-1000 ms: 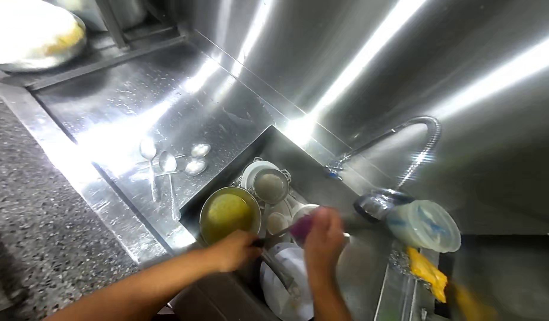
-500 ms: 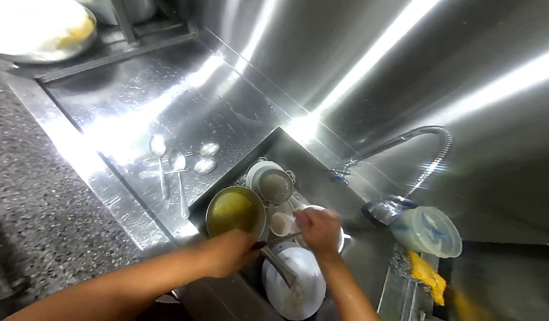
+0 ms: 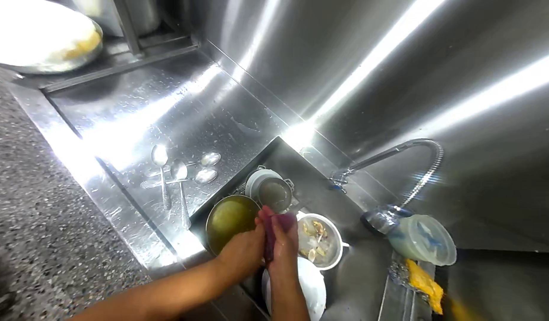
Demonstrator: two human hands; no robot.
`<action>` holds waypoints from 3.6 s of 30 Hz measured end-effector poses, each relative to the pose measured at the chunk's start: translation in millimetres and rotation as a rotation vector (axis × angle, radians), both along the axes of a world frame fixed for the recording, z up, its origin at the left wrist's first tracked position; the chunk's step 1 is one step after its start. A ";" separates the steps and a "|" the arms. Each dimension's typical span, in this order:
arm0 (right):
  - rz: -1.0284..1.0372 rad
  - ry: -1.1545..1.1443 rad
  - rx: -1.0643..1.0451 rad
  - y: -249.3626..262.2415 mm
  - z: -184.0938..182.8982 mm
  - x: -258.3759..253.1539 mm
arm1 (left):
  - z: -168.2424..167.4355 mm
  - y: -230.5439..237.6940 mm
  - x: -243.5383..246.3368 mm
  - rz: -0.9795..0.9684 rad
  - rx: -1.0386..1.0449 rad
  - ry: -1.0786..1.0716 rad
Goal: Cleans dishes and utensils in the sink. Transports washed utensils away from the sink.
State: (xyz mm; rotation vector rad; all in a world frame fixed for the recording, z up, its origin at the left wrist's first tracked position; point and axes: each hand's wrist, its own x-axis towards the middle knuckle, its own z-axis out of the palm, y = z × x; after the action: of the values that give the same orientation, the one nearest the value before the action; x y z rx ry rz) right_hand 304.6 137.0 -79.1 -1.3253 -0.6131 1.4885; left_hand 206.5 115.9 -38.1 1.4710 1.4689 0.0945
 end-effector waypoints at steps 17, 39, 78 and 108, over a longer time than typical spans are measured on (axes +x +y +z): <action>-0.216 -0.418 -0.060 47.3 -42.8 137.9 | -6.0 -35.4 -188.4 0.560 0.427 0.659; 0.558 -0.908 -0.365 77.5 -111.3 168.6 | -29.5 -22.2 -13.0 0.157 0.405 -0.105; 0.165 0.250 -0.037 -38.1 62.5 39.4 | -20.5 4.3 -8.8 0.083 0.775 -0.686; 0.163 -0.192 0.274 2.6 71.1 77.6 | -1.1 -27.4 17.2 0.244 0.131 -1.255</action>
State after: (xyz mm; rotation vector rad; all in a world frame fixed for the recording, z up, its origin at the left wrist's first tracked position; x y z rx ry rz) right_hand 382.3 139.6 -8.0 -1.2336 -1.0322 1.3561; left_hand 223.7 88.5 -39.2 0.9439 0.5708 1.0680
